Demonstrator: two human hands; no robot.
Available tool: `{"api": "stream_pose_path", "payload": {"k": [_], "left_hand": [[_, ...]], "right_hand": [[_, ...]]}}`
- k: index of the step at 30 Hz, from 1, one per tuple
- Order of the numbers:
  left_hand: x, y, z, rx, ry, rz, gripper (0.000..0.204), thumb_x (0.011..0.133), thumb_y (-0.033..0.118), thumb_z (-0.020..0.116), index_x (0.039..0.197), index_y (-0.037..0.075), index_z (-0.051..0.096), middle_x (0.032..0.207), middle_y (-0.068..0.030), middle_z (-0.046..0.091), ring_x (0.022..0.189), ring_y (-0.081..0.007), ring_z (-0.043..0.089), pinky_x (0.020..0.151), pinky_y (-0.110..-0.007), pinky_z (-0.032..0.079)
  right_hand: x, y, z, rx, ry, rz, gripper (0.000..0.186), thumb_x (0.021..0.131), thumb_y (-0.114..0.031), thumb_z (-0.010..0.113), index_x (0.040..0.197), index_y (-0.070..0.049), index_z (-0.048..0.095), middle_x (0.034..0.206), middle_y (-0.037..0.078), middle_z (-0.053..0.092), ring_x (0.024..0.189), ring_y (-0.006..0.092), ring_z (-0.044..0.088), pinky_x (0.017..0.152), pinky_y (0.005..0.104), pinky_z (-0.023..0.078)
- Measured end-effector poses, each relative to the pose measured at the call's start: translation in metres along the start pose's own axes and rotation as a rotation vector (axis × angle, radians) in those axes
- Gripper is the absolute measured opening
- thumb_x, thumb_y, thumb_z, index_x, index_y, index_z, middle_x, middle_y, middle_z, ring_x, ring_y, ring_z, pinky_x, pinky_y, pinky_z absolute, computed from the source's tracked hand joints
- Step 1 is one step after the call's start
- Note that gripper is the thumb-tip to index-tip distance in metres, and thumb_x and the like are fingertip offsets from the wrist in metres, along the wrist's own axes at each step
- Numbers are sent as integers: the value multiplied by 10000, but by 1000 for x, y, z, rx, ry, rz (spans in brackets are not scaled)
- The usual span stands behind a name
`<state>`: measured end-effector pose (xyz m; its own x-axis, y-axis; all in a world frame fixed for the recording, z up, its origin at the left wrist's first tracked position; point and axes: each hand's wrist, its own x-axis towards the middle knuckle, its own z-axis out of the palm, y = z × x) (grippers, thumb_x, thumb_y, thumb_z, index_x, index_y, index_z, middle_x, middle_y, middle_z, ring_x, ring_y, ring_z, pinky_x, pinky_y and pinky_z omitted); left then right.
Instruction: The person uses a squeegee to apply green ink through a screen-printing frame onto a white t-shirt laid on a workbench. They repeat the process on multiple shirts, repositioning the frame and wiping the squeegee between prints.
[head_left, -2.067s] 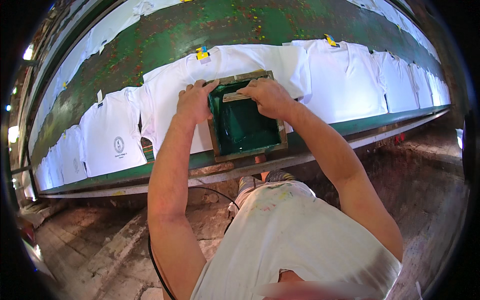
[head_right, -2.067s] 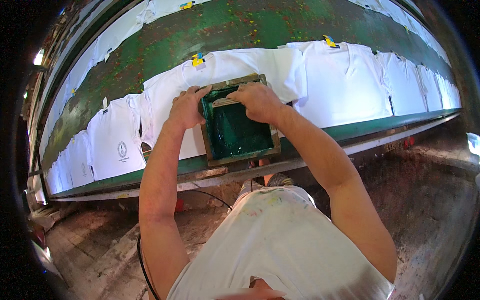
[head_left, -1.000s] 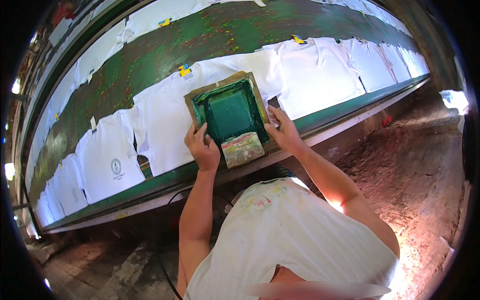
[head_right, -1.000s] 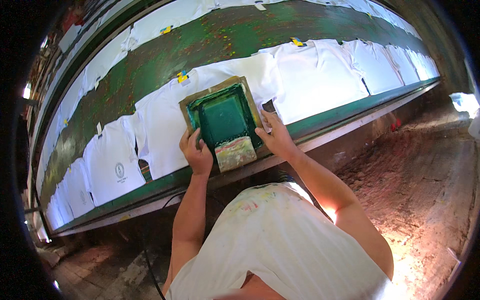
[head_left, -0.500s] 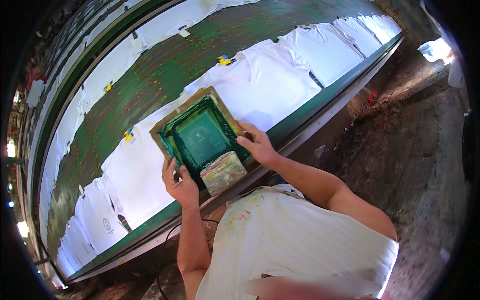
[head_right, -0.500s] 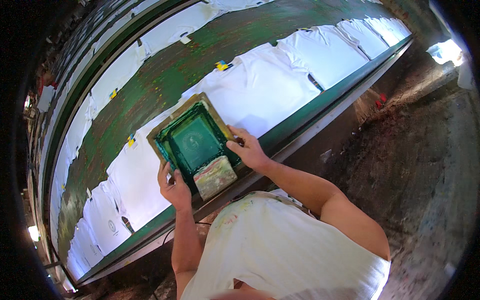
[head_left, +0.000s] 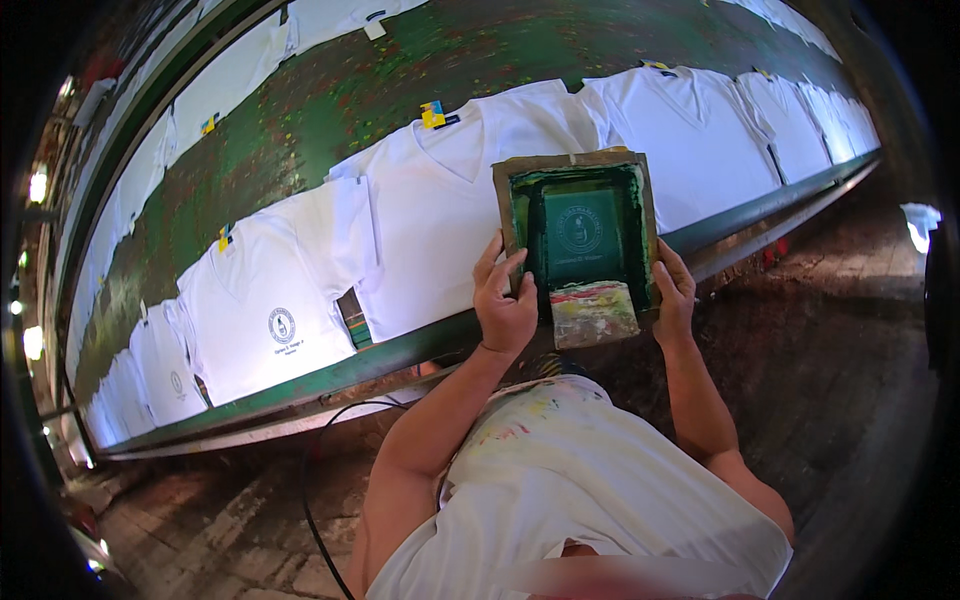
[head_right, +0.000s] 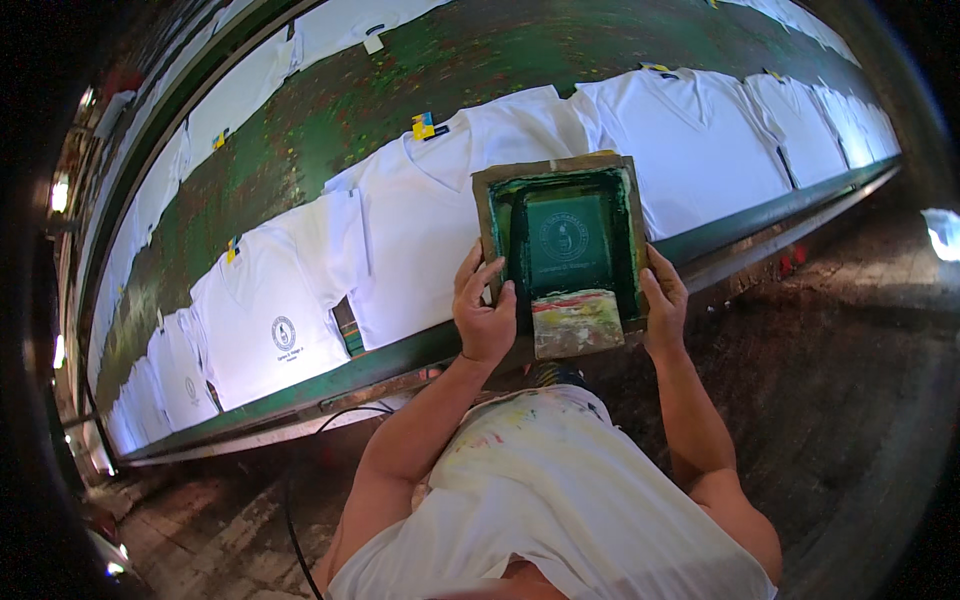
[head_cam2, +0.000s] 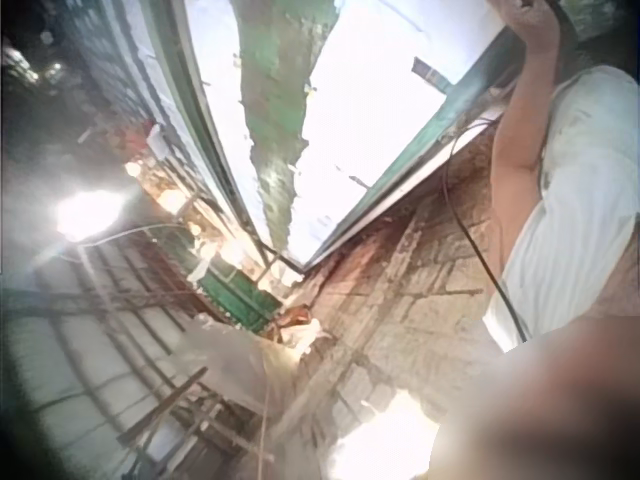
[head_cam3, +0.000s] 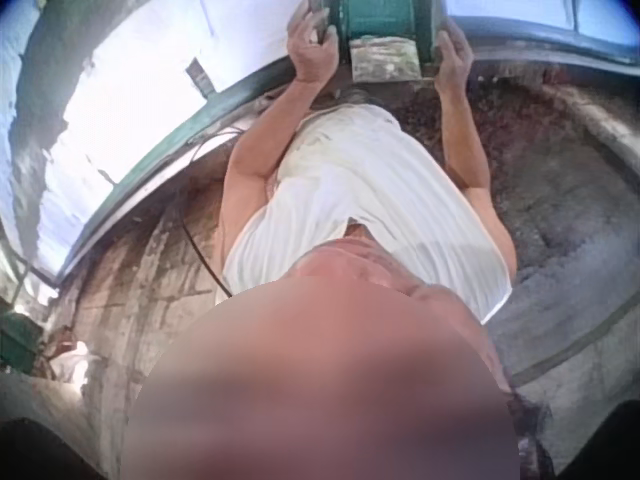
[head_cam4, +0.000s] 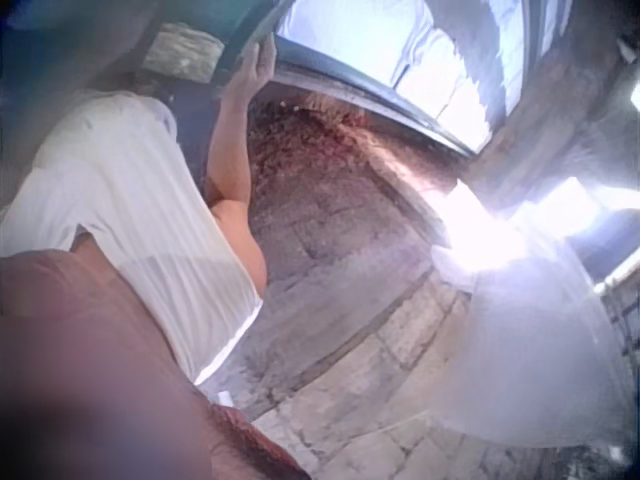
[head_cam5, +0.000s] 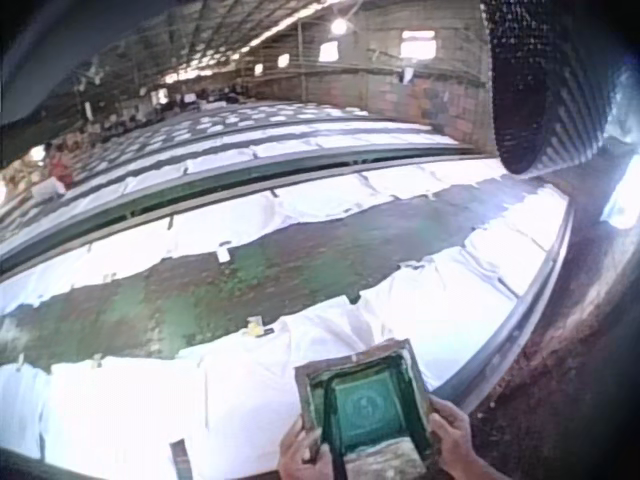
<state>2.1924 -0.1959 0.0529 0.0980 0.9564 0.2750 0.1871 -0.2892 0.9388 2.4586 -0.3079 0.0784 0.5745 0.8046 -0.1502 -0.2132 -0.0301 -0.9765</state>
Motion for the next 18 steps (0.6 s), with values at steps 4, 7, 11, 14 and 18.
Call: {"api": "stream_pose_path", "payload": {"k": [4,7,11,14,18], "left_hand": [[8,-1,14,24,62,-25,360,877,-96,773,1209,31,835,1618,-243,618,1487,-397,603,1219,-450,497],[10,-7,10,94,85,-18,340,910,-107,763,1225,6,825,1639,-247,602,1514,-364,596,1207,-416,511],[7,-15,14,22,157,-87,346,869,-118,748,1172,19,842,1614,-254,626,1450,-382,628,1150,-414,544],[5,-22,17,26,164,-65,341,872,-118,752,1170,18,845,1623,-251,613,1451,-368,628,1139,-405,552],[-1,-27,19,-64,184,-166,330,868,-106,767,1164,16,848,1612,-257,625,1439,-373,635,1151,-418,544]], "right_hand": [[36,7,-12,-103,-69,-46,528,1134,-142,692,1618,42,591,1490,99,697,1303,159,660,1107,327,508],[54,19,-7,-147,-142,-55,542,1128,-140,709,1624,39,585,1481,95,685,1303,158,648,1102,321,501],[66,30,-3,-200,-192,-43,566,1119,-148,719,1625,57,570,1491,101,677,1334,161,629,1136,317,480],[69,32,-3,-253,-213,-81,582,1115,-167,733,1624,61,567,1489,102,668,1316,164,626,1134,324,482],[68,30,-3,-353,-235,-78,583,1112,-187,745,1617,50,576,1465,105,664,1310,185,624,1136,345,482]]}}
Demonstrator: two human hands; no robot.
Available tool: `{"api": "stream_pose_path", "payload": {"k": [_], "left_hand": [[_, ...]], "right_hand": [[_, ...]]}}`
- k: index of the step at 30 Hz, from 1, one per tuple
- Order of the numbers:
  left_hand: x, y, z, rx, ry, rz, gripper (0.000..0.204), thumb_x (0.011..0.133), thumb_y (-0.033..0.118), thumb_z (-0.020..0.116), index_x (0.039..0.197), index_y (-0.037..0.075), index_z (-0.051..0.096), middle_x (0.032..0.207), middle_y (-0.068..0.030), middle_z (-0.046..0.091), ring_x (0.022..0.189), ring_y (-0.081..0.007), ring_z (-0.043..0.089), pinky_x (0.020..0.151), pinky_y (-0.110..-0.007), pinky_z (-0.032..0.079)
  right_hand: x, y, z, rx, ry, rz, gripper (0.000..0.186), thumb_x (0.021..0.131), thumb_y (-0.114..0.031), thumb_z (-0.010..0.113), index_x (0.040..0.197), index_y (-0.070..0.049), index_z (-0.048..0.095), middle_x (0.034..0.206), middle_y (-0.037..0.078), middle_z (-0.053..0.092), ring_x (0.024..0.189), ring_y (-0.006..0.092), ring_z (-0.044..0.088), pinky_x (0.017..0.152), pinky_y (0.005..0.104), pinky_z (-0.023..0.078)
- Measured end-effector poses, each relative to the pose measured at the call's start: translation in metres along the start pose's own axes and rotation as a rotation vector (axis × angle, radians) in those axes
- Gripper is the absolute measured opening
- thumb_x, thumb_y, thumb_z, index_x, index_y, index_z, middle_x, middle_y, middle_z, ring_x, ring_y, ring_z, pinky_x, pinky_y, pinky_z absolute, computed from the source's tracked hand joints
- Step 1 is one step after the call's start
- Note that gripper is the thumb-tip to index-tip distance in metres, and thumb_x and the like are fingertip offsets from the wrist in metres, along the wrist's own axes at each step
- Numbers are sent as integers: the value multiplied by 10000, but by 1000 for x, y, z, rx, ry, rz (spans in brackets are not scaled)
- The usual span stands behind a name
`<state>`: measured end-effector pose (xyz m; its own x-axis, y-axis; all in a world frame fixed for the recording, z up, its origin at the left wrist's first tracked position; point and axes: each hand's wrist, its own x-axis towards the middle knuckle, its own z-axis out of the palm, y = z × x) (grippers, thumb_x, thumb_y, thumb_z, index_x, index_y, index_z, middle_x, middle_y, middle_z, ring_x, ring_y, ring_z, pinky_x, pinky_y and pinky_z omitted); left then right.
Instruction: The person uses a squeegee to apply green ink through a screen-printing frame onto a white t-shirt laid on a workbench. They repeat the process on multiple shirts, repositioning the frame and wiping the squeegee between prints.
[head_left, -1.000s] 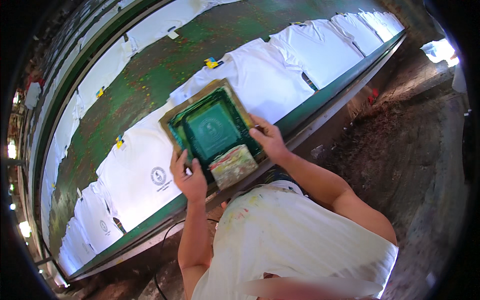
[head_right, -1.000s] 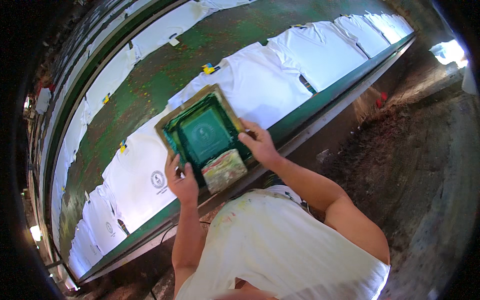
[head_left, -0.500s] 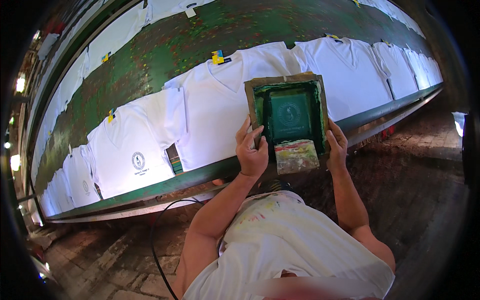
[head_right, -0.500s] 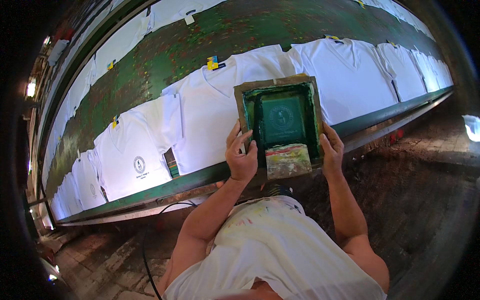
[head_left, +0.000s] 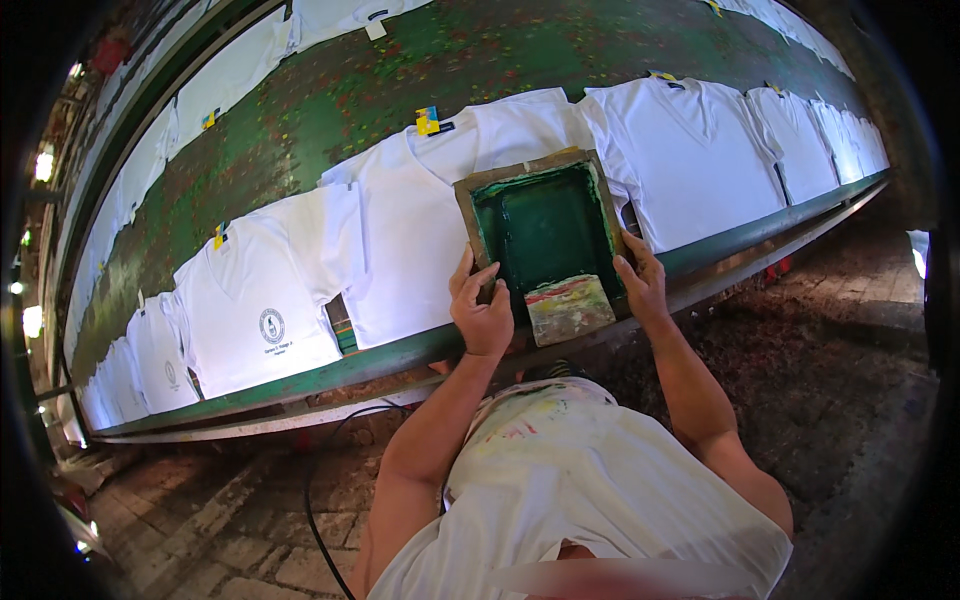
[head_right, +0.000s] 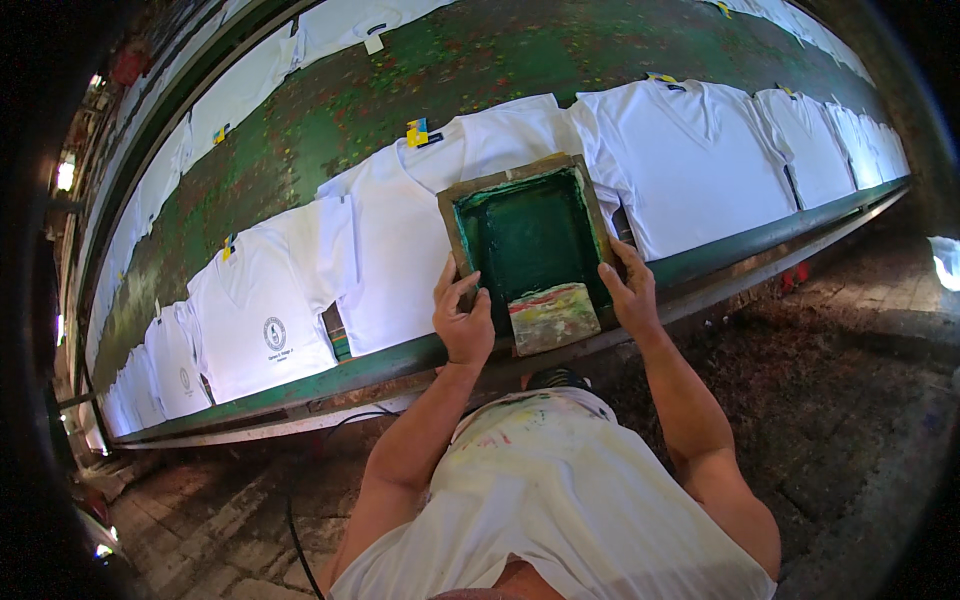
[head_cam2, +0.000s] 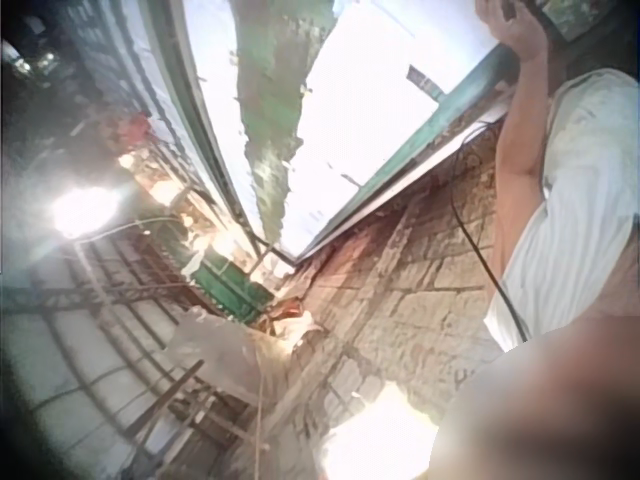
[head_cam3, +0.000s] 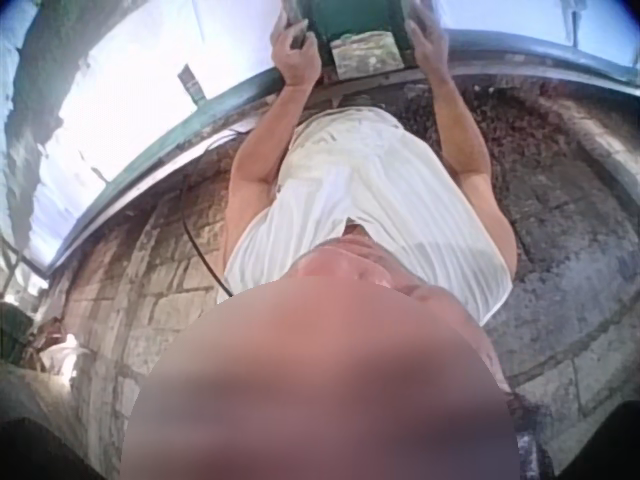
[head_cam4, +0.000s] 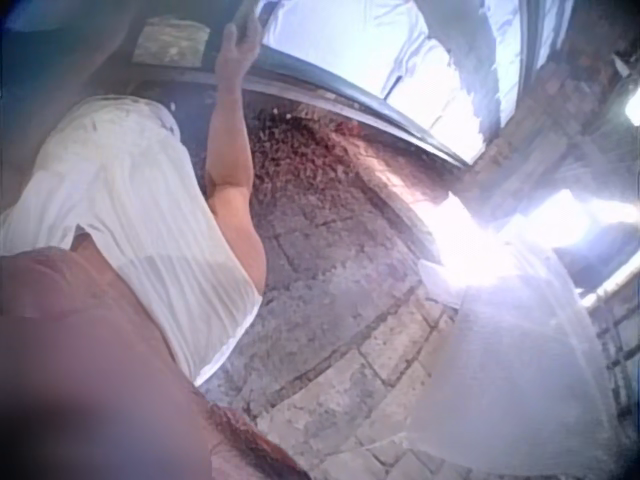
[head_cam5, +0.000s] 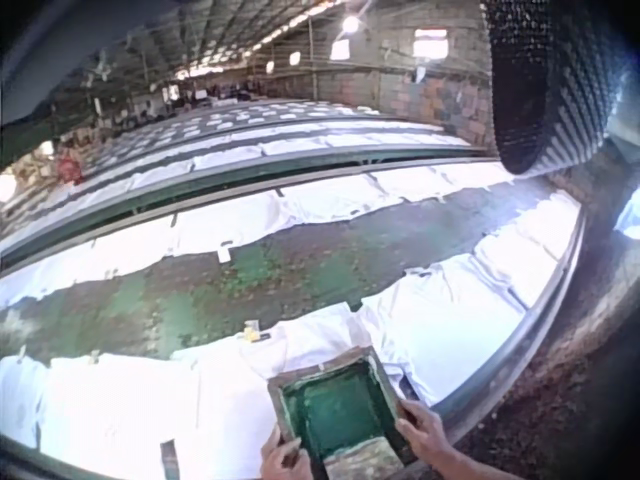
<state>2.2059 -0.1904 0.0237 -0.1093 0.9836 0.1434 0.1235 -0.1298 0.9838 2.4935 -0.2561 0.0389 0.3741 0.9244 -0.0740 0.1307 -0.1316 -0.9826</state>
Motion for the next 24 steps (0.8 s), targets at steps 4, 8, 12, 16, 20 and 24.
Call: {"api": "stream_pose_path", "payload": {"k": [4,8,12,16,20,24], "left_hand": [[1,-4,-4,80,-6,30,320,873,-96,772,1164,17,847,1609,-256,633,1420,-375,645,1141,-423,551],[2,-8,-5,105,-15,40,317,877,-91,775,1168,17,842,1622,-255,624,1409,-376,649,1124,-427,562],[3,-8,-3,35,-10,18,326,881,-116,764,1171,16,834,1631,-255,616,1397,-355,663,1070,-396,603],[4,-7,-5,102,-27,64,317,884,-129,759,1159,12,833,1635,-260,612,1402,-335,663,1054,-383,612],[5,-9,-6,96,-23,56,303,884,-122,767,1146,14,834,1643,-263,607,1428,-335,651,1088,-383,588],[6,-12,-7,106,-27,35,288,883,-116,788,1142,4,824,1631,-275,615,1443,-342,649,1185,-414,523]], "right_hand": [[-2,-5,2,-80,-33,-39,613,1099,-212,754,1624,43,567,1482,124,644,1342,208,597,1170,359,452],[-1,-3,4,-72,-32,-37,610,1088,-176,759,1623,44,564,1471,96,621,1351,187,573,1170,335,434],[1,5,4,-98,-38,-32,624,1091,-200,756,1633,35,554,1511,136,603,1391,225,566,1197,353,422],[3,11,5,-166,8,-70,535,1119,-193,703,1595,29,599,1482,170,636,1353,258,594,1166,361,452],[2,12,5,-137,21,-17,462,1145,-49,591,1601,25,603,1453,98,642,1272,176,599,1093,303,473],[2,11,6,-171,17,-36,476,1126,-19,586,1600,7,605,1443,157,640,1321,260,615,1130,338,472]]}}
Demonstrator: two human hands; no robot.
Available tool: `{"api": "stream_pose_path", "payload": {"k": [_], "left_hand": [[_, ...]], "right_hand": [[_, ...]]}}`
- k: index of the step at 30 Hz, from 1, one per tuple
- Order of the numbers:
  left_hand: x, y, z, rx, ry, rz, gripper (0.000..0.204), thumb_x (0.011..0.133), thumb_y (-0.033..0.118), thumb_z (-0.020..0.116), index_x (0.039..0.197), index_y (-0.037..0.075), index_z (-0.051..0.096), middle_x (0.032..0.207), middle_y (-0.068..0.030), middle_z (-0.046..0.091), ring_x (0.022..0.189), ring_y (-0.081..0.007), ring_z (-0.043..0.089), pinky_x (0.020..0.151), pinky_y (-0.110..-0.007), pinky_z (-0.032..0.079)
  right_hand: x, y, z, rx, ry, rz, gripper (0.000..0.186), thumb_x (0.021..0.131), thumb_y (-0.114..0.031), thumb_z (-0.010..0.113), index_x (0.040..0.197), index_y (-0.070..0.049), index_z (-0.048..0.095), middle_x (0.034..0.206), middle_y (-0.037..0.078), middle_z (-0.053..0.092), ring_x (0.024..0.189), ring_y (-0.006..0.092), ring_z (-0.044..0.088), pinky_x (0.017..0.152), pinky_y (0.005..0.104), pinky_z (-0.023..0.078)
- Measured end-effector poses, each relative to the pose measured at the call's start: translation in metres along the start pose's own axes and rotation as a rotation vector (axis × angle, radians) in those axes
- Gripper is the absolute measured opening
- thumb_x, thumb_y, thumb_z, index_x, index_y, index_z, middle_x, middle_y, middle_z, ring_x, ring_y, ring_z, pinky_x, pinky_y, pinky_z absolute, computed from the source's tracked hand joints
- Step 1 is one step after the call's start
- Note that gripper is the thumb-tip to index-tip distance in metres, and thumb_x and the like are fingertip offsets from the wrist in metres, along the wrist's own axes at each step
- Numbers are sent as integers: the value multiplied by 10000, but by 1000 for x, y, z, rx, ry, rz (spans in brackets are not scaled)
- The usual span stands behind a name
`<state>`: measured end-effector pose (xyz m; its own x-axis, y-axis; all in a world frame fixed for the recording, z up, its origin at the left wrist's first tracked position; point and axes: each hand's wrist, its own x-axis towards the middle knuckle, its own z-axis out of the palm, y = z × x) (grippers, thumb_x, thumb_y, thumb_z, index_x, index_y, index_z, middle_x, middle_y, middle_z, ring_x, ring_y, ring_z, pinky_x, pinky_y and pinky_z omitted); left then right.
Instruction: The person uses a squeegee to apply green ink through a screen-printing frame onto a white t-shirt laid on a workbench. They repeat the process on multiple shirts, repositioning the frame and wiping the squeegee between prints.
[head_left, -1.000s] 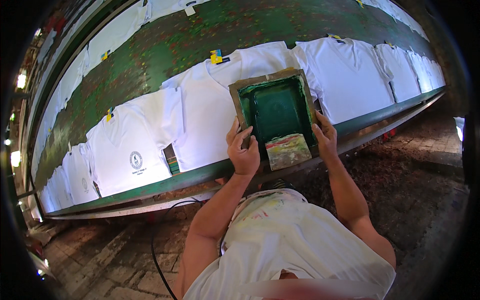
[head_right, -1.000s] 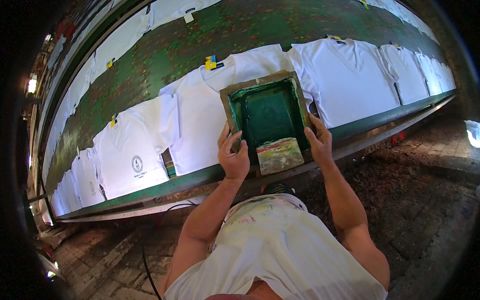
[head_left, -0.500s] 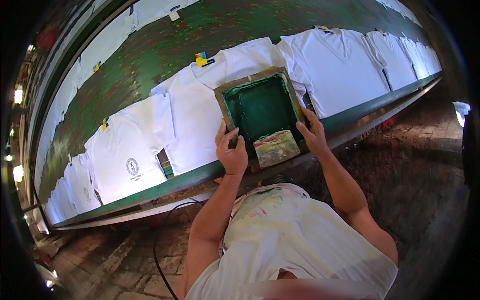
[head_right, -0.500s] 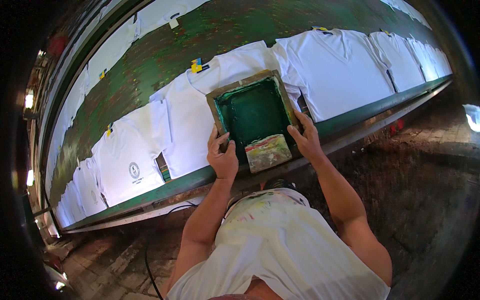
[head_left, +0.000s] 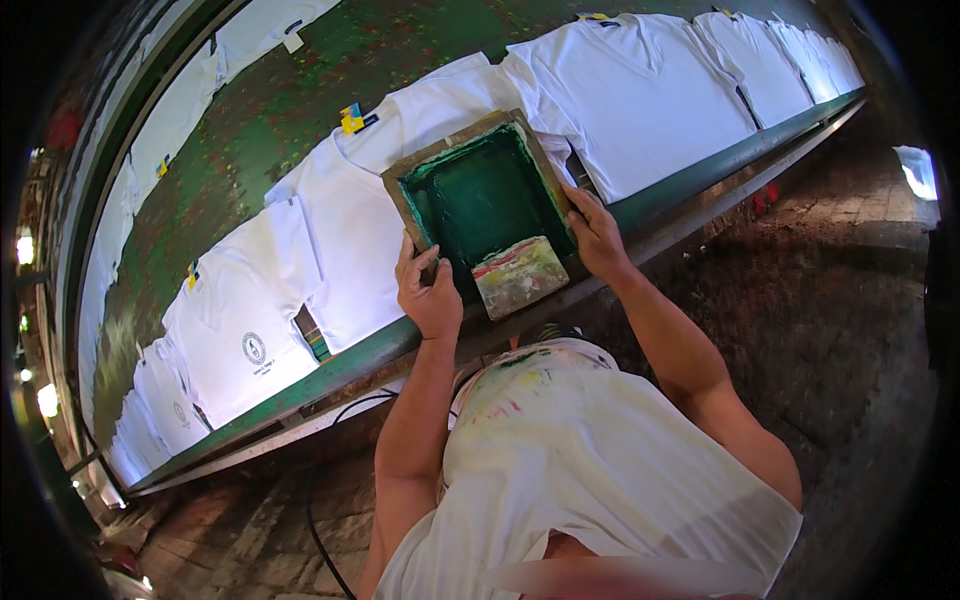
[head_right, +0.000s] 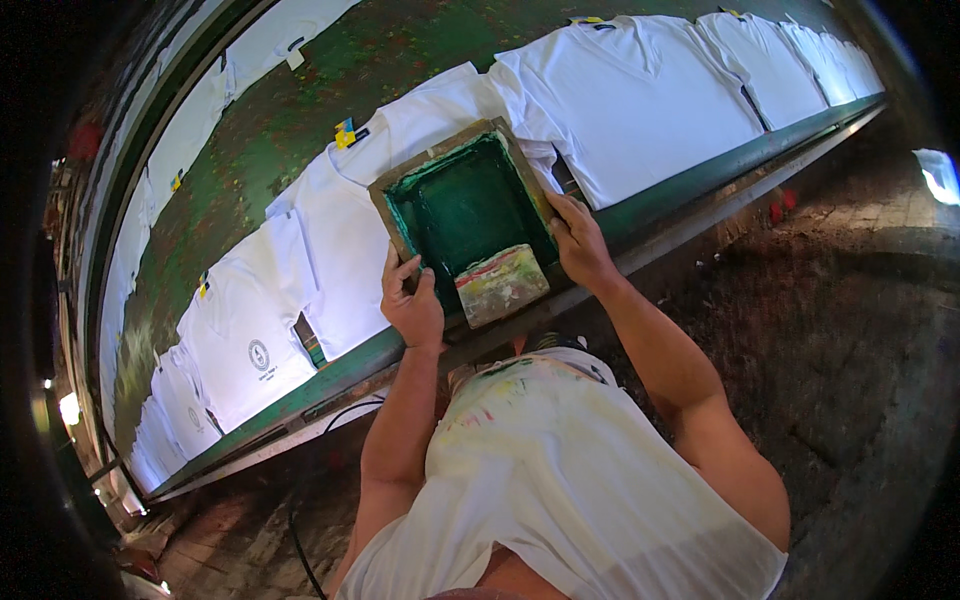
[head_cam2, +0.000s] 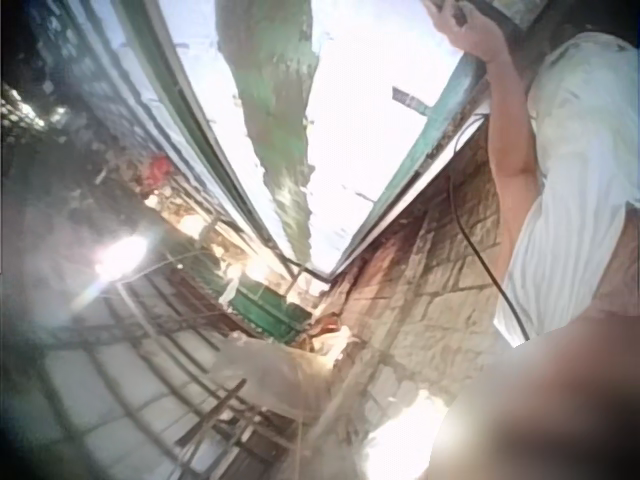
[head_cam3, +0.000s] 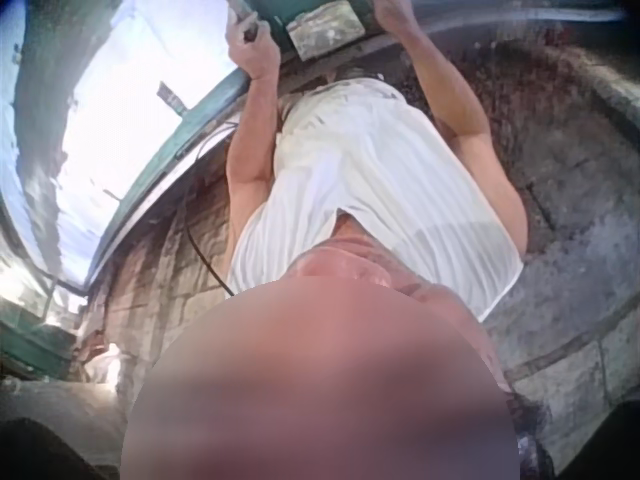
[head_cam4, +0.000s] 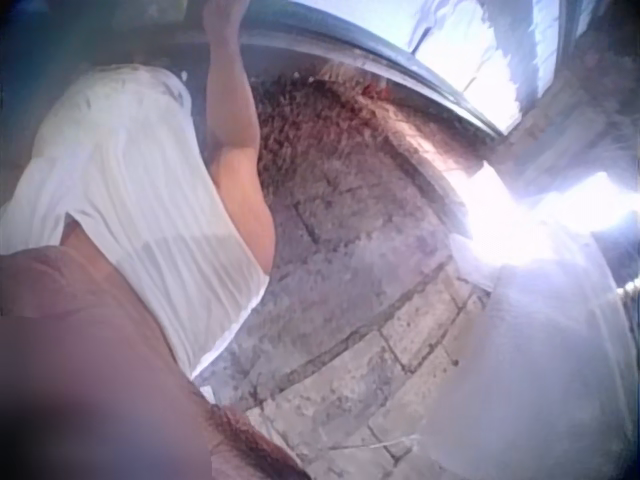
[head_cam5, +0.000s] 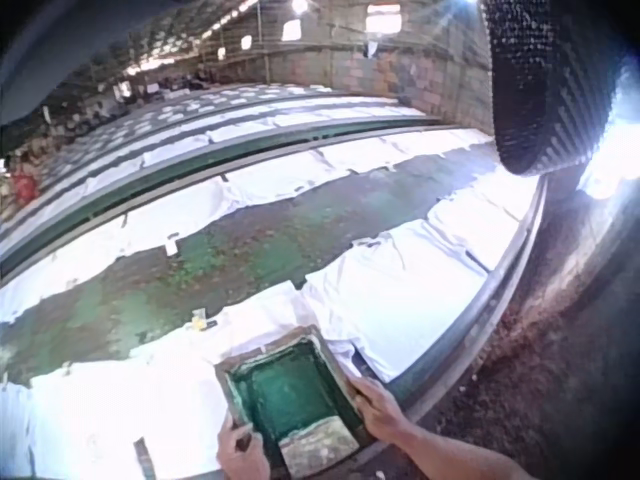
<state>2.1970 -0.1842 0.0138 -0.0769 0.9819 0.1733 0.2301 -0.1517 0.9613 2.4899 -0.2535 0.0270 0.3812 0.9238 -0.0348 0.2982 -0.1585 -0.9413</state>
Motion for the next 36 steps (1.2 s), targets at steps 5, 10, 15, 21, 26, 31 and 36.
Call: {"api": "stream_pose_path", "payload": {"k": [5,10,15,21,26,31,36], "left_hand": [[0,-2,0,-34,-3,-8,259,892,-112,789,1129,-10,815,1632,-274,614,1442,-334,651,1178,-401,526],[0,-1,-2,-59,-30,-58,259,922,-97,781,1172,-32,801,1671,-257,585,1445,-290,648,1161,-386,541],[2,-1,-3,-22,-48,-52,300,921,-95,781,1206,0,792,1660,-228,594,1433,-286,648,1162,-385,542],[12,-3,-9,-74,-100,-106,588,934,-87,786,1500,0,656,1679,-202,567,1451,-309,638,1223,-426,522],[67,16,-38,332,-337,45,737,892,0,856,1581,-12,594,1675,-247,541,1505,-399,561,1243,-509,490],[105,61,-46,880,-635,287,768,848,155,927,1544,0,641,1697,-218,529,1529,-434,508,1217,-569,488],[99,88,-44,1080,-745,303,749,807,225,973,1475,19,705,1705,-134,551,1511,-407,548,1163,-560,530]], "right_hand": [[0,-1,1,-26,16,-34,484,1116,-7,590,1600,-3,610,1458,175,639,1363,284,617,1166,351,462],[-2,4,4,-10,39,-45,499,1099,15,601,1598,0,617,1501,149,644,1379,233,609,1182,324,446],[3,1,8,-47,68,-50,470,1092,-9,641,1561,-20,647,1464,205,664,1373,338,648,1162,406,501],[-14,-46,-13,-146,103,-234,425,987,4,769,1410,-30,737,1348,171,750,1253,389,716,1090,471,572],[-53,-85,-19,-398,-237,-623,479,869,-56,857,1341,-59,777,1341,138,754,1293,372,690,1089,497,577],[-52,-94,-1,-627,-301,-739,449,855,-101,798,1303,-64,789,1297,107,767,1299,324,683,1090,484,573],[-37,-109,11,-629,-309,-759,394,867,-64,755,1258,-61,797,1255,91,768,1210,308,711,1057,464,577]]}}
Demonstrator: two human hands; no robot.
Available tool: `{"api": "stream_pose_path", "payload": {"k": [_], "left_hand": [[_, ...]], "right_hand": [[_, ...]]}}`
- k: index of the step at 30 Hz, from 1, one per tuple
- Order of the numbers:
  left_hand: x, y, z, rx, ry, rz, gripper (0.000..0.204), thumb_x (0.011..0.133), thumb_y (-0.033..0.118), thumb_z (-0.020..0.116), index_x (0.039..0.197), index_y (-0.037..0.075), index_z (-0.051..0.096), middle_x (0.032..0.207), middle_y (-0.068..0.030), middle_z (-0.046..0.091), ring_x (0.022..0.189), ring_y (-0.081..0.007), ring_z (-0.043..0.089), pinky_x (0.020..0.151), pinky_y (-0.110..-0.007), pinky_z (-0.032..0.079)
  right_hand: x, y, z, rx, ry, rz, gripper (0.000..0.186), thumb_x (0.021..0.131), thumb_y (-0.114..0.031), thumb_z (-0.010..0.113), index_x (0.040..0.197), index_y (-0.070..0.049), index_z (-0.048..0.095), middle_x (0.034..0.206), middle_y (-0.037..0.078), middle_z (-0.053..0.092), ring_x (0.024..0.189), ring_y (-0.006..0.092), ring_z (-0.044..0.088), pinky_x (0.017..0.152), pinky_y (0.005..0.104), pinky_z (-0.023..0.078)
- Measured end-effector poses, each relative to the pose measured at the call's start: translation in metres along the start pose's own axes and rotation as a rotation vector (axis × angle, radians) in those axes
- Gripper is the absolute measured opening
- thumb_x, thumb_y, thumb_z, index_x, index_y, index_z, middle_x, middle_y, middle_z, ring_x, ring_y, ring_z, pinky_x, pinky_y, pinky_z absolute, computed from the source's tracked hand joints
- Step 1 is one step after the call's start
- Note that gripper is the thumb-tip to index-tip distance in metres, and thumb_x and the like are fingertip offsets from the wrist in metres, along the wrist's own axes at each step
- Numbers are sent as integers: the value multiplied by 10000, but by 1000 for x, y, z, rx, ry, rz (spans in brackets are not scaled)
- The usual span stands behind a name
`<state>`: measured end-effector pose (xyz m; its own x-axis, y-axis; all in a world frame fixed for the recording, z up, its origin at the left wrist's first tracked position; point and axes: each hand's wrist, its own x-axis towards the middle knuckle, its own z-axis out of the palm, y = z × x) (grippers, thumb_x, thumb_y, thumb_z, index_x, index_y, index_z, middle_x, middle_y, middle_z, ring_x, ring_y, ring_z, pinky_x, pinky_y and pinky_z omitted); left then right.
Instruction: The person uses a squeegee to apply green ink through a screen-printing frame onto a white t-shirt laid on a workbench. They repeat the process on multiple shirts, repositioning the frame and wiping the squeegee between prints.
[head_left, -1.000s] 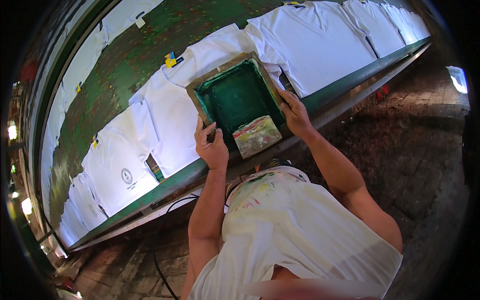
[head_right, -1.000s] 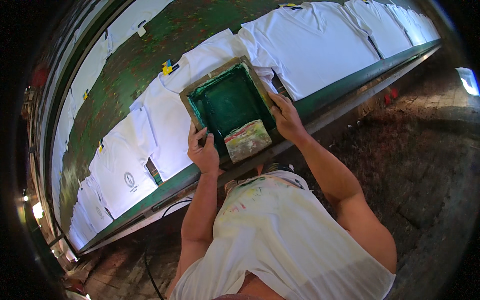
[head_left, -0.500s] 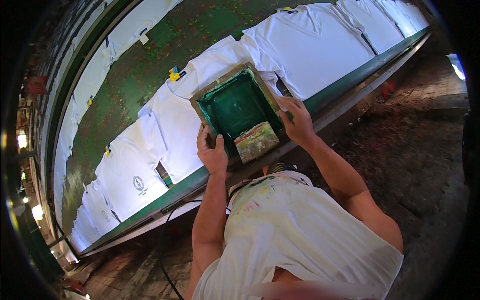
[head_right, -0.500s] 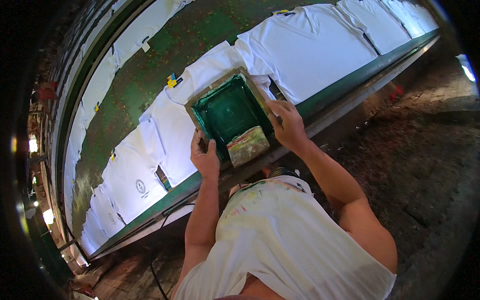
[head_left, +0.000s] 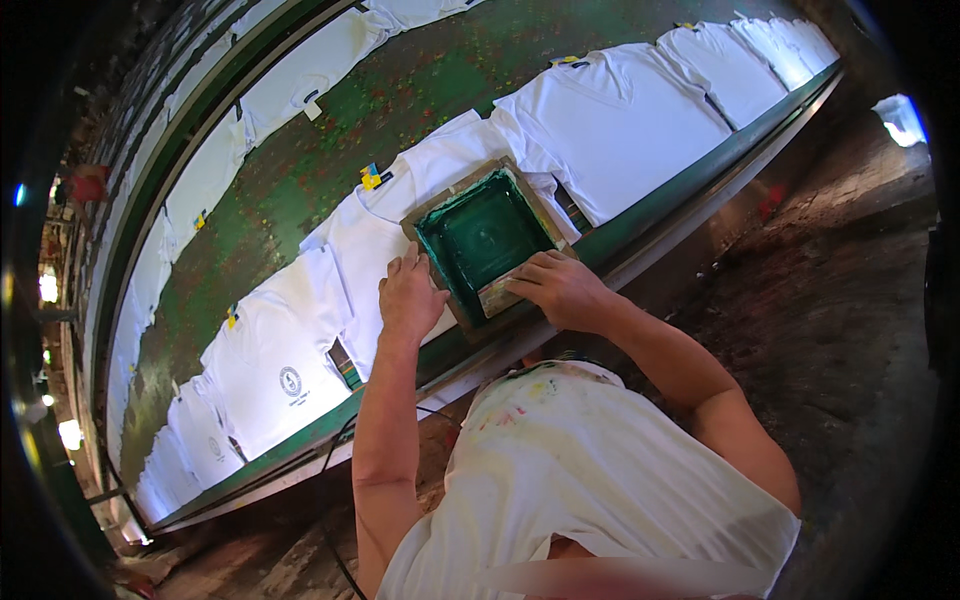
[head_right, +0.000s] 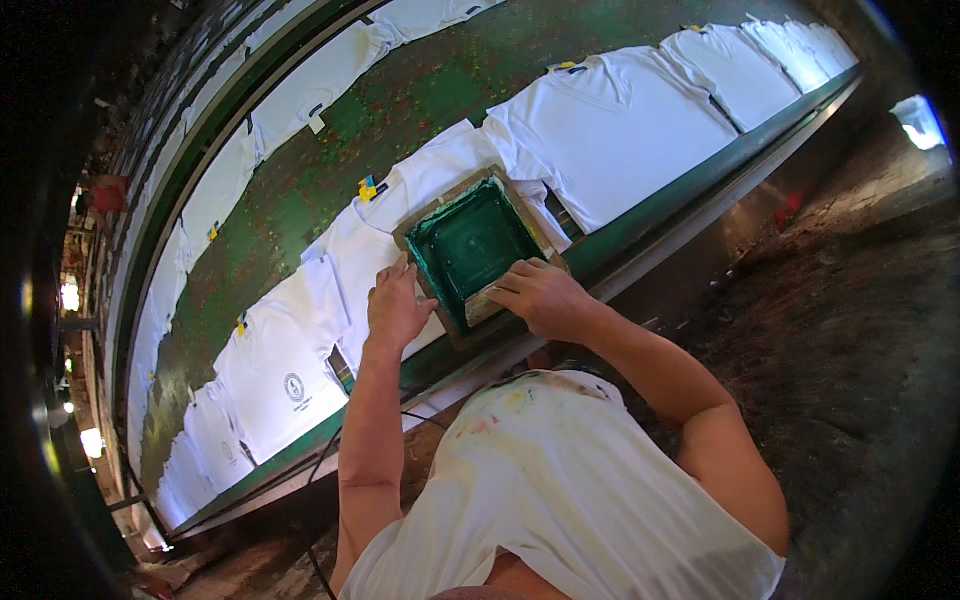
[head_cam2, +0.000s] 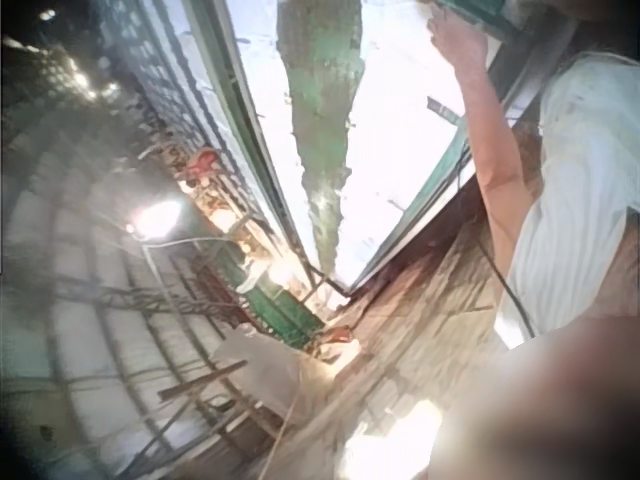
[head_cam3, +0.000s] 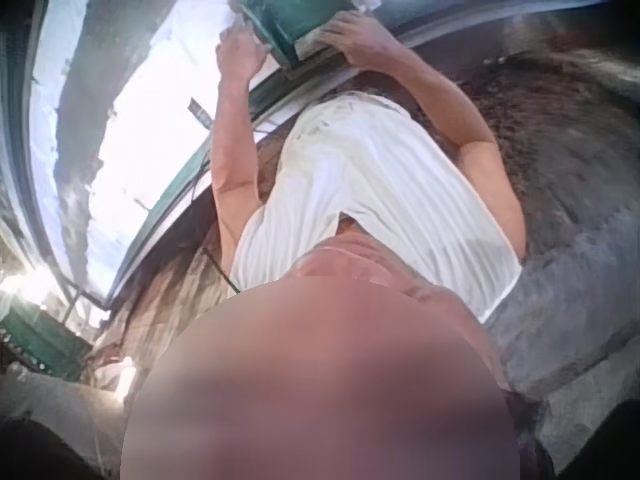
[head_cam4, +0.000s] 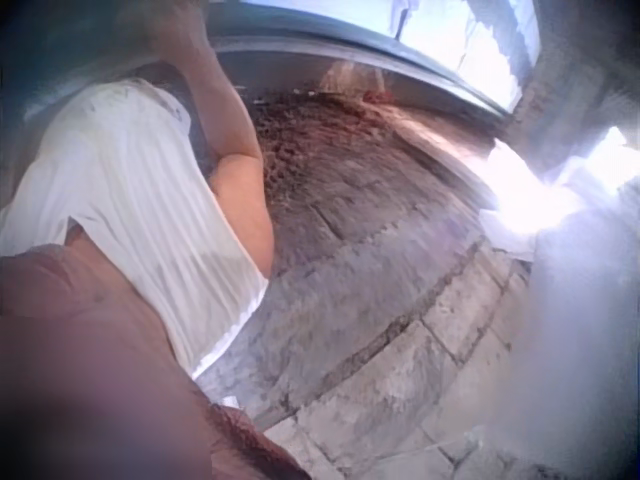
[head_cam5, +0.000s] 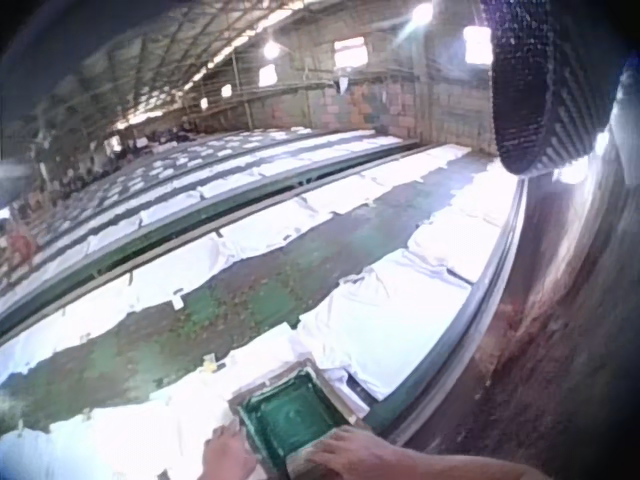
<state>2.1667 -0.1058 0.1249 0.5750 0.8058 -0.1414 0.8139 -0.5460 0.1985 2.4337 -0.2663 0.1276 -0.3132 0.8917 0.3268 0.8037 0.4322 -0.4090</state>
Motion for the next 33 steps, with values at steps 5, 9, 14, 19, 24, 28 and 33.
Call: {"api": "stream_pose_path", "payload": {"k": [5,9,14,19,24,28,33], "left_hand": [[-2,0,-3,-24,41,-5,745,780,235,990,1447,34,726,1687,-128,575,1426,-375,626,1097,-554,574],[0,-2,2,-21,47,-16,748,776,221,993,1450,40,725,1685,-125,580,1369,-354,668,1050,-539,604],[3,6,6,-26,61,-47,593,788,170,958,1328,17,765,1656,-144,604,1251,-353,729,968,-544,627],[10,13,6,26,-22,-113,660,780,158,972,1375,9,728,1685,-150,571,1298,-378,718,1015,-525,632],[12,19,8,42,49,-121,459,843,64,831,1292,-2,759,1623,-152,632,1215,-346,746,957,-519,637],[13,26,4,76,15,-167,462,850,69,837,1299,5,746,1639,-139,612,1215,-342,745,976,-507,643],[14,35,-5,75,-88,-229,735,764,77,964,1445,4,698,1697,-121,552,1314,-375,710,1067,-497,629]], "right_hand": [[27,1,-9,-42,-220,43,385,861,-23,732,1236,-75,800,1187,113,763,1159,344,717,1030,471,573],[51,26,-19,87,-425,102,383,873,4,697,1234,-69,800,1181,173,769,1183,404,714,1026,506,567],[94,62,-21,223,-466,185,342,932,13,651,1240,-31,793,1205,237,769,1218,460,700,1048,542,550],[131,87,-4,121,-325,118,363,934,32,655,1265,-25,791,1256,211,766,1241,447,690,1097,535,535],[143,100,8,10,-224,36,439,910,7,641,1320,-70,781,1240,179,765,1237,420,693,1107,530,542],[104,85,12,-55,-205,-94,461,889,-31,658,1332,-84,775,1196,167,761,1158,382,711,1040,511,558],[47,63,12,-17,-139,-239,436,897,-104,685,1322,-69,773,1152,156,748,1102,355,716,980,507,561]]}}
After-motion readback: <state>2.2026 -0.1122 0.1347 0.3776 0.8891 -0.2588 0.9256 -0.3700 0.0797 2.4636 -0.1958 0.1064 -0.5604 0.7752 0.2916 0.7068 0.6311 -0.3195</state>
